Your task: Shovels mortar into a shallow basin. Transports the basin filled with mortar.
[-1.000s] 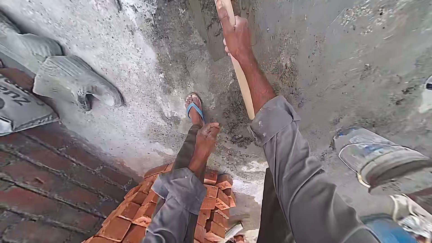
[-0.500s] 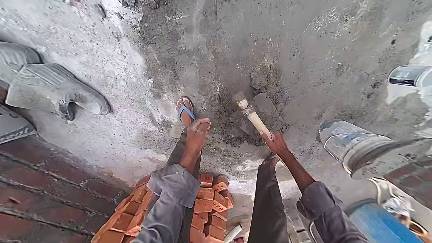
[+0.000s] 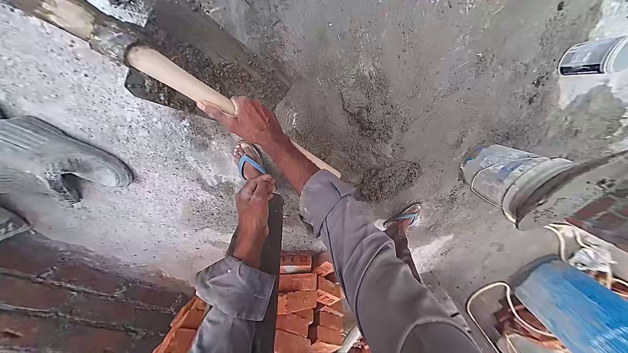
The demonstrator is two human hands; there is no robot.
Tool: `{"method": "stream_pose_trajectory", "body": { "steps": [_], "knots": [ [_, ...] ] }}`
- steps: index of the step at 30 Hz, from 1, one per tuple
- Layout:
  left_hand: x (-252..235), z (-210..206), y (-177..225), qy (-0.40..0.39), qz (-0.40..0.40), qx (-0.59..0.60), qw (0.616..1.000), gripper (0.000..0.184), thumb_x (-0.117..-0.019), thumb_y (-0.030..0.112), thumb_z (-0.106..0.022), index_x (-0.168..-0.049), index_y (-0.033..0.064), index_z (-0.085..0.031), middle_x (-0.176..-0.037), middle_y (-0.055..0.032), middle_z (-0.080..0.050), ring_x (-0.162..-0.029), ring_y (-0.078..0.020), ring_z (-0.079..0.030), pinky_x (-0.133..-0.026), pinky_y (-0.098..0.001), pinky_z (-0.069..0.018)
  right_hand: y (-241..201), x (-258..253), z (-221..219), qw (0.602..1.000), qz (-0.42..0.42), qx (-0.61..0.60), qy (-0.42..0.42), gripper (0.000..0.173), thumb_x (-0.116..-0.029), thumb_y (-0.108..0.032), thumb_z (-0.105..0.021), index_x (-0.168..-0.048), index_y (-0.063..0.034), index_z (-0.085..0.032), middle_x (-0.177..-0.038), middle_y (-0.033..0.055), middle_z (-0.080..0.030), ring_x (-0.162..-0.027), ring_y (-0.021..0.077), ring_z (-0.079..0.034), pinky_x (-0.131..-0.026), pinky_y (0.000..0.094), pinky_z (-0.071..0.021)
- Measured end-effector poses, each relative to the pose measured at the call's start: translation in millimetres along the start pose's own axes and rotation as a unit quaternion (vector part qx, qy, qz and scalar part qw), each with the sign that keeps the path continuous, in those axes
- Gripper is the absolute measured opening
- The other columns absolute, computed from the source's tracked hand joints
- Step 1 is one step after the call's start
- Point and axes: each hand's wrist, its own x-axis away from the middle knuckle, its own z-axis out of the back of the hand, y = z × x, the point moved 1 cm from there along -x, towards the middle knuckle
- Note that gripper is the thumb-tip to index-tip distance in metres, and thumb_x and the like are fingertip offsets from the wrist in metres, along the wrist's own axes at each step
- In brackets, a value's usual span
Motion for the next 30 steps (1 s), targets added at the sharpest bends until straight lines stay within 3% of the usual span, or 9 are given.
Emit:
{"method": "stream_pose_trajectory", "body": {
  "steps": [5,10,15,18,23,27,30],
  "knots": [
    [8,-29,-9,-0.014,-0.004,-0.012,1.0,0.03,-0.1057,0.02,-0.048,-0.116,-0.0017,-0.067,-0.111,-0.0142,-0.07,-0.098,-0.0172,-0.069,-0.088,-0.0356,-0.0553,106,113,4,0.993,-0.087,0.07,-0.034,0.071,-0.0943,-0.074,-0.049,-0.095,-0.0053,-0.069,-0.085,0.0153,-0.069,-0.083,0.0328,-0.07,-0.068,0.0551,-0.0557],
    [5,-26,6,-0.009,-0.008,-0.024,1.0,0.029,-0.1049,0.018,-0.049,-0.115,-0.0015,-0.067,-0.112,-0.0147,-0.07,-0.099,-0.0189,-0.068,-0.087,-0.0367,-0.0556,210,236,31,0.978,-0.14,0.112,-0.104,0.082,-0.0922,-0.079,-0.041,-0.109,-0.0042,-0.069,-0.097,0.0186,-0.071,-0.095,0.036,-0.07,-0.081,0.0572,-0.0533],
    [-2,-4,30,-0.007,0.005,0.016,1.0,0.029,-0.106,0.017,-0.048,-0.118,-0.0025,-0.066,-0.113,-0.016,-0.07,-0.1,-0.0191,-0.068,-0.087,-0.0363,-0.0549,249,278,51,0.966,-0.234,0.102,-0.042,0.078,-0.0957,-0.073,-0.041,-0.106,-0.0009,-0.069,-0.094,0.0201,-0.07,-0.092,0.0367,-0.07,-0.081,0.0579,-0.0534],
    [-12,18,42,0.002,0.015,0.067,0.998,0.027,-0.1058,0.016,-0.049,-0.116,-0.0023,-0.067,-0.111,-0.0147,-0.07,-0.098,-0.018,-0.068,-0.085,-0.0342,-0.0556,246,294,79,0.959,-0.266,0.09,0.031,0.074,-0.0967,-0.07,-0.042,-0.088,-0.0014,-0.067,-0.076,0.0146,-0.064,-0.073,0.0312,-0.065,-0.07,0.0548,-0.0515],
    [-16,26,50,0.003,0.048,0.112,0.992,0.026,-0.1062,0.015,-0.049,-0.113,-0.0026,-0.066,-0.109,-0.0138,-0.071,-0.096,-0.0166,-0.069,-0.085,-0.0319,-0.0553,192,258,139,0.965,-0.231,0.039,0.115,0.063,-0.0986,-0.06,-0.045,-0.083,-0.003,-0.065,-0.066,0.0061,-0.063,-0.059,0.0196,-0.064,-0.062,0.0442,-0.0553],
    [-11,10,43,0.004,0.013,0.069,0.998,0.026,-0.105,0.017,-0.052,-0.115,-0.0008,-0.067,-0.112,-0.0143,-0.071,-0.1,-0.0189,-0.069,-0.088,-0.0357,-0.0559,153,99,197,0.976,-0.087,-0.026,0.199,0.068,-0.1018,-0.065,-0.039,-0.078,-0.0059,-0.062,-0.06,0.0039,-0.061,-0.051,0.0186,-0.062,-0.054,0.0427,-0.056],
    [-7,-3,28,-0.003,0.0,0.03,1.0,0.026,-0.1049,0.017,-0.051,-0.115,0.0002,-0.067,-0.11,-0.0124,-0.071,-0.099,-0.0165,-0.068,-0.087,-0.0342,-0.0552,135,-11,244,0.969,-0.032,-0.108,0.219,0.055,-0.1077,-0.052,-0.041,-0.084,-0.0062,-0.059,-0.06,0.0015,-0.06,-0.049,0.016,-0.062,-0.053,0.0362,-0.0587]
  ]
}}
